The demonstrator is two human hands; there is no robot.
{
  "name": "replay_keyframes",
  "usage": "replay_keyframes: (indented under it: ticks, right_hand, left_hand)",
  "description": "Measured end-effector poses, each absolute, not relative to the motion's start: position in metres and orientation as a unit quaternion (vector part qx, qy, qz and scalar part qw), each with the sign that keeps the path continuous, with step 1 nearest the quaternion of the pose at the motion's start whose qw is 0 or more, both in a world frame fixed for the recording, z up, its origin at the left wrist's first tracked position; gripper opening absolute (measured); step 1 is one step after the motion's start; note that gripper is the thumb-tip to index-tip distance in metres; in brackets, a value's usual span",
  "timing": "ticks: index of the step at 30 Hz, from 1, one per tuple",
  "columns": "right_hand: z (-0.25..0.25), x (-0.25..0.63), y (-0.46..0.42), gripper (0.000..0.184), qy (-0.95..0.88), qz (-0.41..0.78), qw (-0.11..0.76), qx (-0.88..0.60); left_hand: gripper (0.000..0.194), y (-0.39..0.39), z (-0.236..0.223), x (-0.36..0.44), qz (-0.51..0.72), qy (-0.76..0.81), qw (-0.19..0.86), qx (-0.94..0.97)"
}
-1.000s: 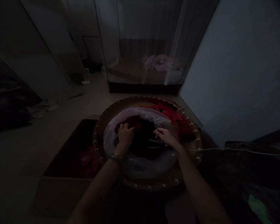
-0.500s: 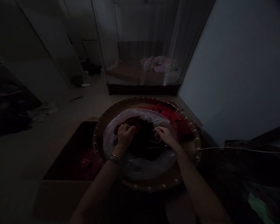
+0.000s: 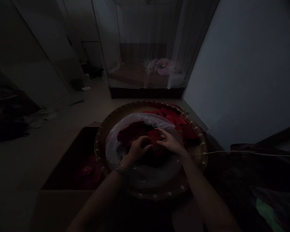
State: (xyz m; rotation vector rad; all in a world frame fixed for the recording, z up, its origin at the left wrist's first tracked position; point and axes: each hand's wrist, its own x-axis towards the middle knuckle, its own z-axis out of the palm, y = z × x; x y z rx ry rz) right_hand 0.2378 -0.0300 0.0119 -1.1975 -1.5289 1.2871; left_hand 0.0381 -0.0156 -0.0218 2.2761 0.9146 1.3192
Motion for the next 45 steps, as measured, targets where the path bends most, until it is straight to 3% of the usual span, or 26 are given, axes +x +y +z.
replay_keyframes:
  ticks: [3,7,16,21,37,45]
  right_hand:
    - [0.018,0.23,-0.035,0.078,-0.672,0.414,0.36,-0.498]
    - [0.02,0.222,-0.038,0.065,-0.742,0.251,0.355,-0.51]
    - [0.012,0.225,-0.037,0.048,-0.804,0.066,0.317,-0.498]
    - [0.012,0.224,-0.038,0.034,-0.808,0.018,0.321,-0.493]
    - [0.017,0.217,-0.04,0.023,-0.815,-0.017,0.328,-0.477]
    - [0.014,0.215,-0.04,0.033,-0.82,-0.023,0.323,-0.472]
  left_hand:
    - [0.039,-0.011,-0.026,0.039,0.5,0.385,0.245,0.736]
    - [0.032,-0.008,-0.024,0.037,0.475,0.387,0.289,0.736]
    - [0.037,-0.008,-0.021,0.035,0.476,0.407,0.281,0.727]
    - [0.033,-0.007,-0.022,0.036,0.461,0.421,0.258,0.737]
    - [0.015,-0.007,-0.022,0.036,0.467,0.428,0.249,0.733]
    - [0.019,-0.011,-0.017,0.036,0.454,0.415,0.245,0.75]
